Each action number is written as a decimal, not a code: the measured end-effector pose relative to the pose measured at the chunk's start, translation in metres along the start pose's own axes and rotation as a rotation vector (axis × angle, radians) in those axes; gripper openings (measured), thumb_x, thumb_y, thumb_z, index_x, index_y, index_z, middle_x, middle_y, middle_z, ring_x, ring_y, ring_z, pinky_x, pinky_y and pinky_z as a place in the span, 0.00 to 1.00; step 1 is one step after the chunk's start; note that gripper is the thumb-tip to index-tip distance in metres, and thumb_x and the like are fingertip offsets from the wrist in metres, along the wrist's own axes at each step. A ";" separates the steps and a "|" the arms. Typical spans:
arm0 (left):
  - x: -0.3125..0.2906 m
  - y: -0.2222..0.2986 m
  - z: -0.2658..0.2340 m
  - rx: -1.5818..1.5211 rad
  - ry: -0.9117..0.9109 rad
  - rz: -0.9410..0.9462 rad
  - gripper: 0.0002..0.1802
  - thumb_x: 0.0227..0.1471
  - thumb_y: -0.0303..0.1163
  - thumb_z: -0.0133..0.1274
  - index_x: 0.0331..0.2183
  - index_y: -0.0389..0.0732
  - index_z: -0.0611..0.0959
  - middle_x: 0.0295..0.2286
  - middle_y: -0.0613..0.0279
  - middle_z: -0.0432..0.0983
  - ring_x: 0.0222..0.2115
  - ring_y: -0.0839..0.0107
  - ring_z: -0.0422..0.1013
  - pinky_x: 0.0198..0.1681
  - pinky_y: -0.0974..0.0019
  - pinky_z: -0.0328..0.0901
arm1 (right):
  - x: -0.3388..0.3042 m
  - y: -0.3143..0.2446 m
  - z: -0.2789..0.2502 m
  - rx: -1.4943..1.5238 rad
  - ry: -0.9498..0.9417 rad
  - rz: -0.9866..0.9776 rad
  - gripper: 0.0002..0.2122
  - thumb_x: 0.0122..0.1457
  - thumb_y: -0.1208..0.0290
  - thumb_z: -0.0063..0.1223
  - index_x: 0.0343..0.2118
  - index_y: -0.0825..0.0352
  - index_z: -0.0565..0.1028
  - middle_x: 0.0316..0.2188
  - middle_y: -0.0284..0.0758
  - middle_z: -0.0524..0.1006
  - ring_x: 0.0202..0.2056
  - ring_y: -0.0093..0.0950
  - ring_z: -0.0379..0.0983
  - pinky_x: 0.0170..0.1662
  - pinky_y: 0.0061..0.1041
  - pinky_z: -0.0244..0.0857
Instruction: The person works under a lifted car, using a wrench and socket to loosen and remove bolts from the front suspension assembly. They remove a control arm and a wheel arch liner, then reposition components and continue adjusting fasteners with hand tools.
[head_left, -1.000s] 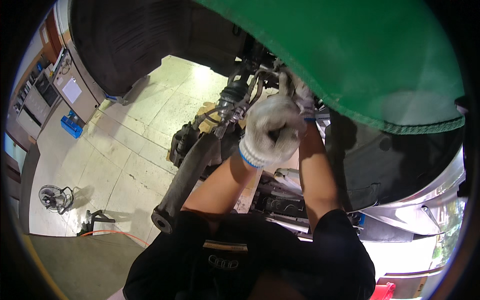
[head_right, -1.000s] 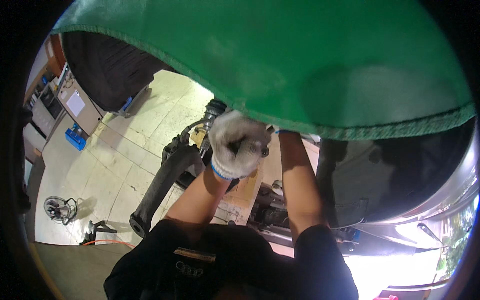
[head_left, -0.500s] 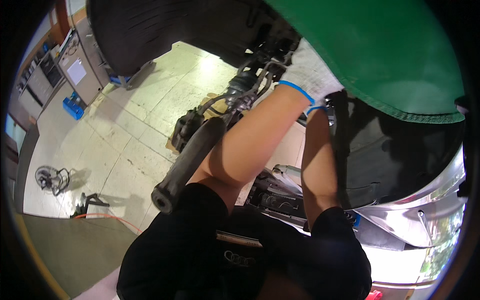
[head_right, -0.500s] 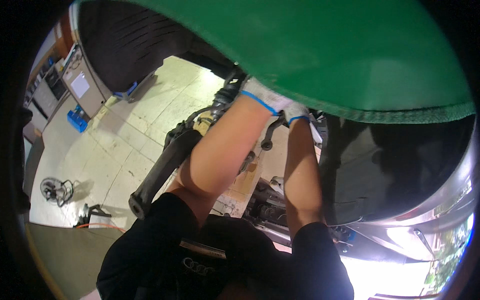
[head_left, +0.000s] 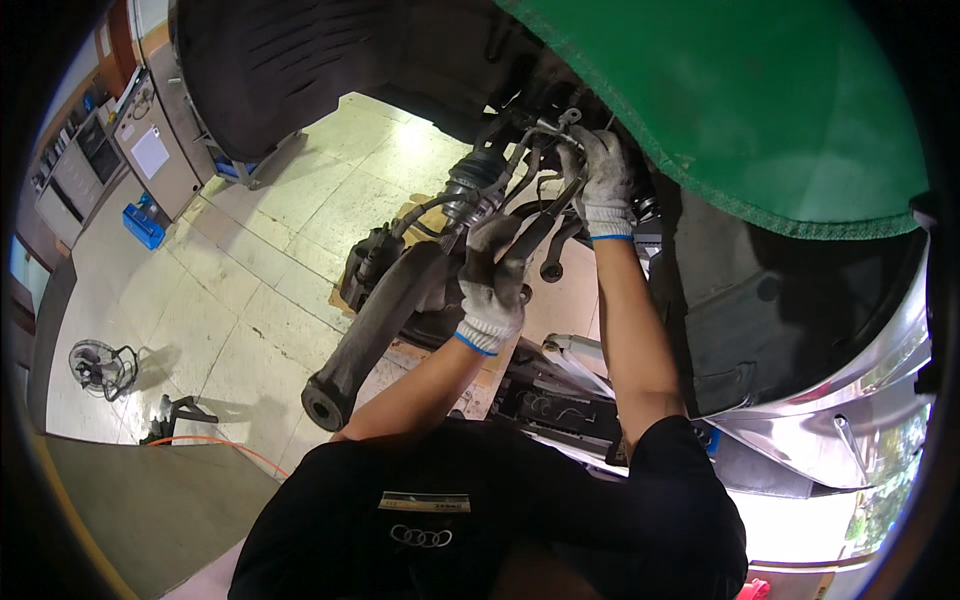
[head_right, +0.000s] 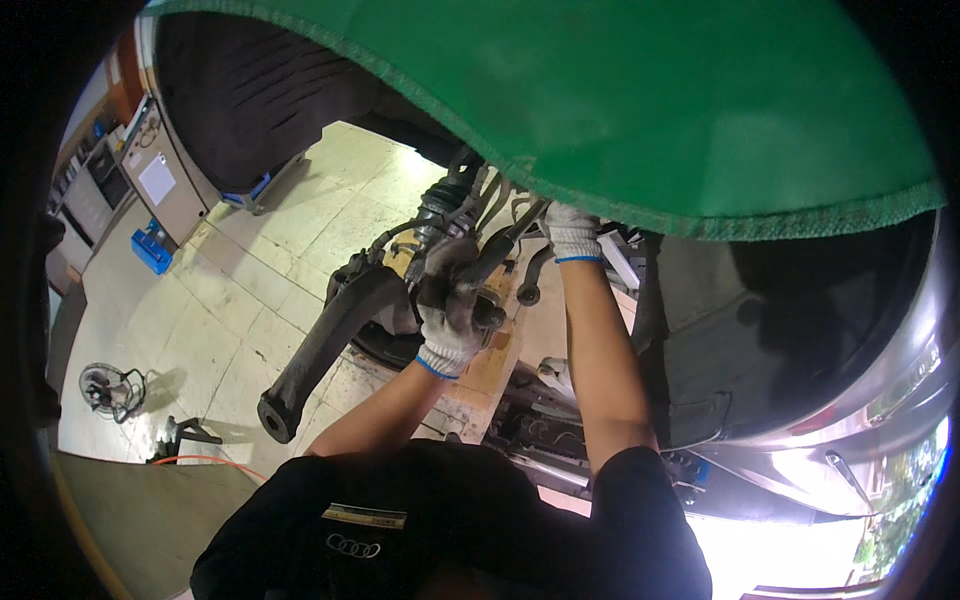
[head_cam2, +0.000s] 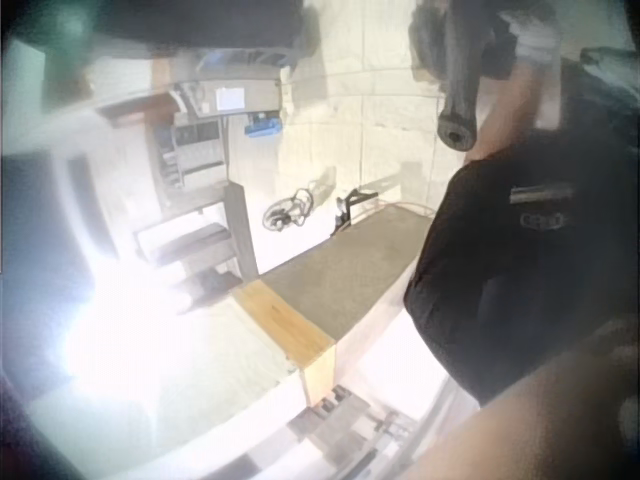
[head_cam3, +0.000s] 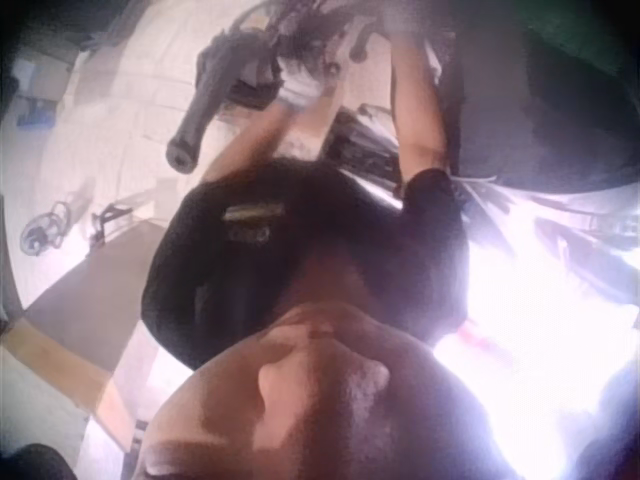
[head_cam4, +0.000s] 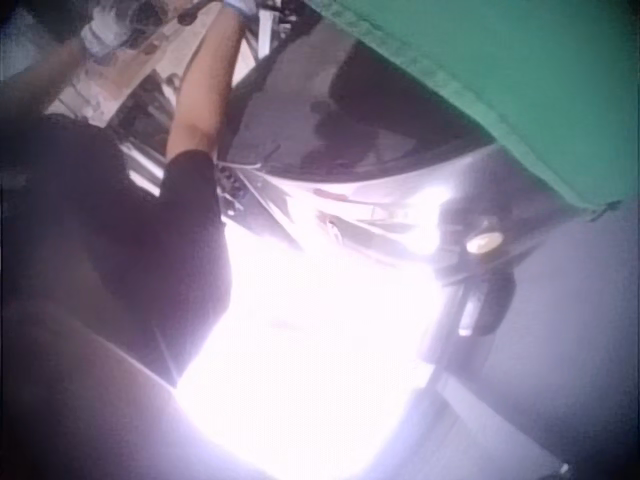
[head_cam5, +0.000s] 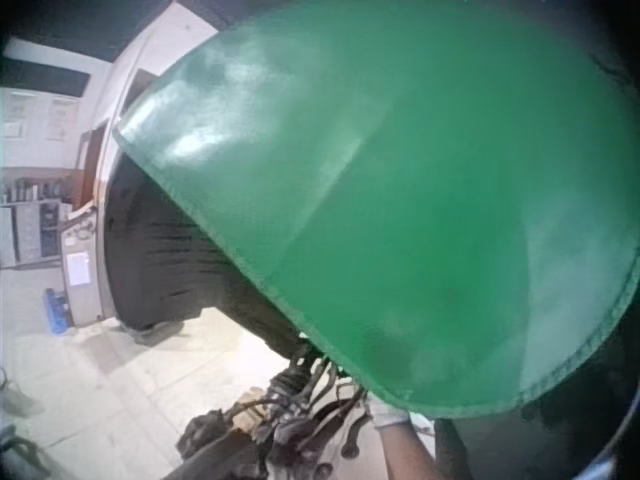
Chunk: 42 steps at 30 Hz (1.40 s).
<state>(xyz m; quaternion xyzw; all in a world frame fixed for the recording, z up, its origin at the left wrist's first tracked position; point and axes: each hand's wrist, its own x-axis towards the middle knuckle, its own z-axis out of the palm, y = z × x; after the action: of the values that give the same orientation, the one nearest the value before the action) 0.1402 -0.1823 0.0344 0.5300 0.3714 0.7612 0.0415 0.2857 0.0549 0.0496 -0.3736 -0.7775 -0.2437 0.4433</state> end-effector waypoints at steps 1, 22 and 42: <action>0.013 -0.003 0.005 0.024 0.031 0.188 0.21 0.57 0.38 0.52 0.48 0.34 0.79 0.48 0.45 0.72 0.44 0.50 0.73 0.48 0.51 0.69 | 0.001 -0.004 -0.002 0.025 0.022 -0.015 0.14 0.60 0.62 0.60 0.46 0.62 0.80 0.42 0.41 0.78 0.45 0.39 0.75 0.48 0.38 0.71; 0.091 0.063 0.017 -0.409 -0.147 0.258 0.15 0.37 0.14 0.56 0.16 0.38 0.66 0.18 0.58 0.66 0.19 0.62 0.66 0.26 0.63 0.63 | 0.014 -0.046 -0.049 0.576 -0.116 0.216 0.10 0.63 0.70 0.56 0.45 0.66 0.79 0.43 0.35 0.80 0.45 0.28 0.77 0.50 0.29 0.69; 0.085 0.071 0.023 -0.072 -0.077 0.099 0.16 0.46 0.31 0.64 0.37 0.35 0.81 0.34 0.50 0.77 0.35 0.54 0.76 0.37 0.57 0.72 | 0.011 -0.017 -0.024 1.060 -0.101 0.442 0.12 0.58 0.73 0.64 0.45 0.67 0.79 0.41 0.33 0.79 0.43 0.27 0.76 0.49 0.27 0.69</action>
<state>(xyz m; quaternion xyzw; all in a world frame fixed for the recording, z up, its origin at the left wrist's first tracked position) 0.1465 -0.1826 0.1473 0.5748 0.3152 0.7542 0.0370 0.2805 0.0316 0.0702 -0.2650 -0.7172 0.2958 0.5726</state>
